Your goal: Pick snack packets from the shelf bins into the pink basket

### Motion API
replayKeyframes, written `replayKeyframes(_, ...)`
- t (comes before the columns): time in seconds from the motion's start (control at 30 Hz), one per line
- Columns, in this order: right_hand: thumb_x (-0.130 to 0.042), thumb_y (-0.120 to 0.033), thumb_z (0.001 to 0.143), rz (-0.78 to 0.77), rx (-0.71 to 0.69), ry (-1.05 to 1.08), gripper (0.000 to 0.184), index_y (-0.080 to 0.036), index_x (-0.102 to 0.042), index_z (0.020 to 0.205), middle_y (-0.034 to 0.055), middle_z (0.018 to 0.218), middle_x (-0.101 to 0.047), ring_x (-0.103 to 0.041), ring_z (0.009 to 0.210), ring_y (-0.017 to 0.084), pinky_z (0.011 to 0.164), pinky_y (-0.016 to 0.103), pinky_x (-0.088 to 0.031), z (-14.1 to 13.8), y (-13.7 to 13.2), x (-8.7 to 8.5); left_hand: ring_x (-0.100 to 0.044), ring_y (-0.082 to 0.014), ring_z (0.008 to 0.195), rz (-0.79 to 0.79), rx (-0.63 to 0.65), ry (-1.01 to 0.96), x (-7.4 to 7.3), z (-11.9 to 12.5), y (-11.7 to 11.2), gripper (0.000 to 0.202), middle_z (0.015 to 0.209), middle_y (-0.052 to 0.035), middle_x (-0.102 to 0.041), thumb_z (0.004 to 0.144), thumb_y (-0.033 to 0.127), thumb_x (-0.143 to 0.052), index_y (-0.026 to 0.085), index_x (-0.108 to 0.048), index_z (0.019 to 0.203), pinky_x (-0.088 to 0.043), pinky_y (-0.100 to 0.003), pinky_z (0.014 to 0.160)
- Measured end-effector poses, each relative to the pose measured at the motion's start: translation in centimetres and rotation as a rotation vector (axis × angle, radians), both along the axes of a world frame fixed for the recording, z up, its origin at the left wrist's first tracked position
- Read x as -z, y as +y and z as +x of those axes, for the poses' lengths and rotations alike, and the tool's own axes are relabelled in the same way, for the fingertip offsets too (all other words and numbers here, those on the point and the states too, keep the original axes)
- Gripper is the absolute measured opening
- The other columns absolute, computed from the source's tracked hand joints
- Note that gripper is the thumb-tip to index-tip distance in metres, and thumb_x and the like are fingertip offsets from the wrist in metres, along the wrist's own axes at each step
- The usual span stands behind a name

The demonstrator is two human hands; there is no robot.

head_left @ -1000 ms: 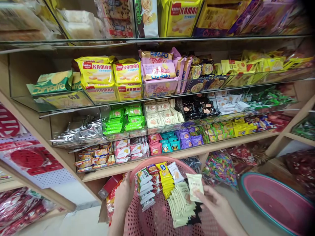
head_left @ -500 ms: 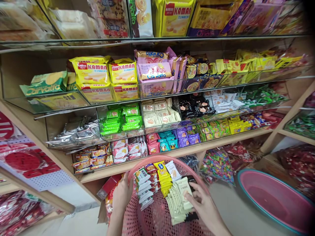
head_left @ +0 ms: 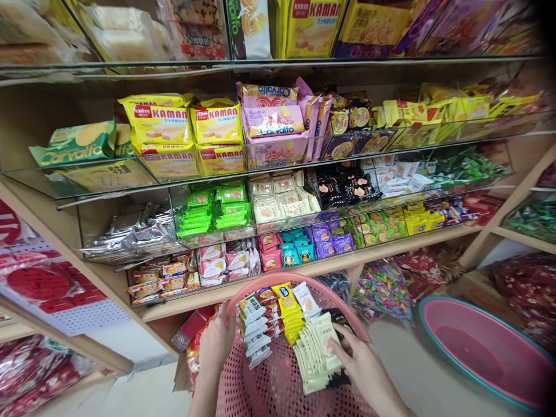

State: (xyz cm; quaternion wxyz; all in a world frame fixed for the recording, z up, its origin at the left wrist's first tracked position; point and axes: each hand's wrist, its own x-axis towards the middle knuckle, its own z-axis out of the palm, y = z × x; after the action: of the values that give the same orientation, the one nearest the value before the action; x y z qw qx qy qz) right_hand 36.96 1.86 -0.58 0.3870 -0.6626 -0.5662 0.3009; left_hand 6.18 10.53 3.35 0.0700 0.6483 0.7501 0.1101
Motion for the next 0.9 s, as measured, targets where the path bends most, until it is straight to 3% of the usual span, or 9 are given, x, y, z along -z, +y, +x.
replayKeyframes(0.17,-0.046,-0.047,0.085,0.087,0.013,-0.083,0.042,-0.02,-0.064,0.111,0.004,0.07,-0.071,-0.064,0.059,0.02,0.052,0.028,-0.049,-0.1,0.4,-0.7,-0.068,-0.0266,0.098,0.003,-0.001,-0.018,0.1,0.0,0.1,0.049,0.115,-0.0148,-0.068,0.092,0.042,-0.028,0.02,-0.044,0.134,-0.05,-0.034,0.071)
replayKeyframes(0.4,-0.04,-0.038,0.09,0.181,-0.006,-0.252,0.037,-0.024,-0.061,0.117,0.0079,0.112,-0.068,-0.067,0.094,0.021,0.079,0.031,-0.054,-0.5,0.4,-1.0,-0.067,-0.0243,0.099,0.009,-0.012,-0.028,-0.2,0.1,0.0,0.048,0.116,-0.0166,-0.067,0.092,0.04,-0.031,0.018,-0.045,0.133,-0.049,-0.031,0.074)
replayKeyframes(0.63,-0.034,-0.033,0.093,0.189,-0.059,-0.453,0.036,-0.025,-0.061,0.116,0.0065,0.121,-0.064,-0.067,0.098,0.018,0.072,0.027,-0.057,-0.7,0.1,-0.9,-0.066,-0.0269,0.099,-0.017,-0.005,-0.036,-0.3,0.2,0.1,0.05,0.118,-0.0174,-0.066,0.092,0.04,-0.028,0.017,-0.043,0.134,-0.049,-0.034,0.074)
replayKeyframes(0.9,-0.035,-0.035,0.093,0.083,-0.111,-0.589,0.041,-0.023,-0.059,0.124,0.0065,0.135,-0.056,-0.065,0.104,0.022,0.074,0.03,-0.059,-1.1,0.1,-1.2,-0.064,-0.028,0.105,-0.035,-0.01,-0.055,-0.5,0.3,0.1,0.049,0.118,-0.0171,-0.066,0.092,0.04,-0.028,0.018,-0.043,0.134,-0.048,-0.035,0.078)
